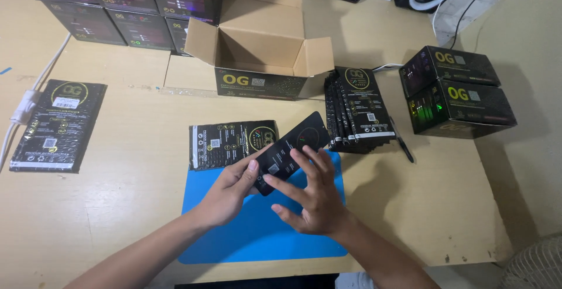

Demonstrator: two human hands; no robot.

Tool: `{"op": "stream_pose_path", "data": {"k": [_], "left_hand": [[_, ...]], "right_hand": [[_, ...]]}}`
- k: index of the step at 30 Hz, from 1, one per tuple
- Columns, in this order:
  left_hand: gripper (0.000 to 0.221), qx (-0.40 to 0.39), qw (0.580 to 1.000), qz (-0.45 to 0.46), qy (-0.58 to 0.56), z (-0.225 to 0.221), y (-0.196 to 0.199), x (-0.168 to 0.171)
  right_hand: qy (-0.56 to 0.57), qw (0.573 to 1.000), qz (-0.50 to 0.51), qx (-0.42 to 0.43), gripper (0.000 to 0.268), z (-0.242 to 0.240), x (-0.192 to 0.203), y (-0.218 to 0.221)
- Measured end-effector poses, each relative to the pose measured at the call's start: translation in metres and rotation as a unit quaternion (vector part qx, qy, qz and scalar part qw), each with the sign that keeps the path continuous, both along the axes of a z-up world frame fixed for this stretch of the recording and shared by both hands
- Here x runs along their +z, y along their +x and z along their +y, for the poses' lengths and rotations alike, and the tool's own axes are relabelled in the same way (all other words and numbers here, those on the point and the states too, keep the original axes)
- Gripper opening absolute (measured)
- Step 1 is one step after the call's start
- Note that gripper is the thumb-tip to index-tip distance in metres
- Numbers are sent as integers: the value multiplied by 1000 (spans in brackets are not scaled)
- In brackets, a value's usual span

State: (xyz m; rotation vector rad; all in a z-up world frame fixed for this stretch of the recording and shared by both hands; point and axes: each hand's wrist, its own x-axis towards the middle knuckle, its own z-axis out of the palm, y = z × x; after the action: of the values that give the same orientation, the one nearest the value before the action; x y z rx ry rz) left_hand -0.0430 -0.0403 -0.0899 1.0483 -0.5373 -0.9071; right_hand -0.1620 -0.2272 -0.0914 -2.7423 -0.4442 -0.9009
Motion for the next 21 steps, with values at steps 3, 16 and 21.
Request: {"op": "stream_pose_path", "data": {"k": [3, 16, 21], "left_hand": [[63, -14, 1000, 2, -6, 1, -5, 12], [52, 66, 990, -114, 46, 6, -6, 12], [53, 63, 989, -129, 24, 7, -7, 8]], "right_hand": [[0, 1000, 12, 9, 41, 0, -8, 0], [-34, 994, -40, -99, 44, -63, -7, 11], [-2, 984, -36, -174, 48, -88, -2, 7]]}}
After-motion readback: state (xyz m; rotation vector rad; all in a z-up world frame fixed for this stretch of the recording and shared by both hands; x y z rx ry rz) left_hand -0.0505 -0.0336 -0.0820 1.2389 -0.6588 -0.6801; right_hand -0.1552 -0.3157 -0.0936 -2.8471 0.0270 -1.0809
